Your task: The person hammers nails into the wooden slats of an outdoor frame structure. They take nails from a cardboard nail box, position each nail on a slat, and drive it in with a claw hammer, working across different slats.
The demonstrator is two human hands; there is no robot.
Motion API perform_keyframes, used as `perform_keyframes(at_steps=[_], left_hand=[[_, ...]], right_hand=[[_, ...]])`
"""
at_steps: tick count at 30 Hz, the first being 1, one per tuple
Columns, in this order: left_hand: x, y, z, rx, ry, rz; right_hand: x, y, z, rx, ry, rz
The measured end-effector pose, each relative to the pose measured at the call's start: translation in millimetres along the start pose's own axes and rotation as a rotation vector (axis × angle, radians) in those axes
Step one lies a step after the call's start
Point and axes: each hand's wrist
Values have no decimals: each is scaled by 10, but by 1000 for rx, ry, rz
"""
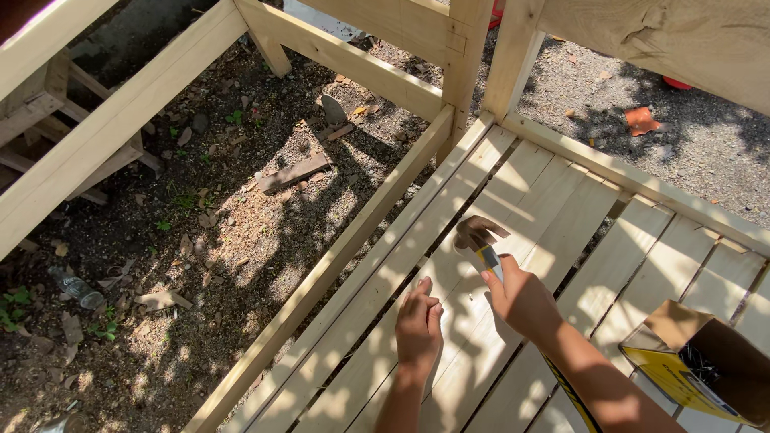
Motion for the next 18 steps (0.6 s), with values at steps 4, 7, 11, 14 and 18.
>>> perform_keyframes(at_steps=[4, 7, 11, 14, 18], left_hand=[[7, -5, 7, 91, -21, 12], [8, 88, 51, 54, -95, -19], [12, 132, 49, 56, -129, -68], [28, 154, 40, 49, -139, -78], [25, 173, 21, 28, -99, -107]], right_hand=[[-41, -8, -18, 0, -7, -58], [-38, -18, -100, -5, 67, -90], [-12, -75, -172, -5, 7, -47], [5, -90, -152, -21, -60, 7], [56, -101, -134, 5, -145, 18]])
Point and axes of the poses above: each hand's wrist, its own y-axis towards the middle knuckle, its own x-axis out of the back of the hand, z = x × y, and after that the axes turned 3 degrees about -y, right-handed
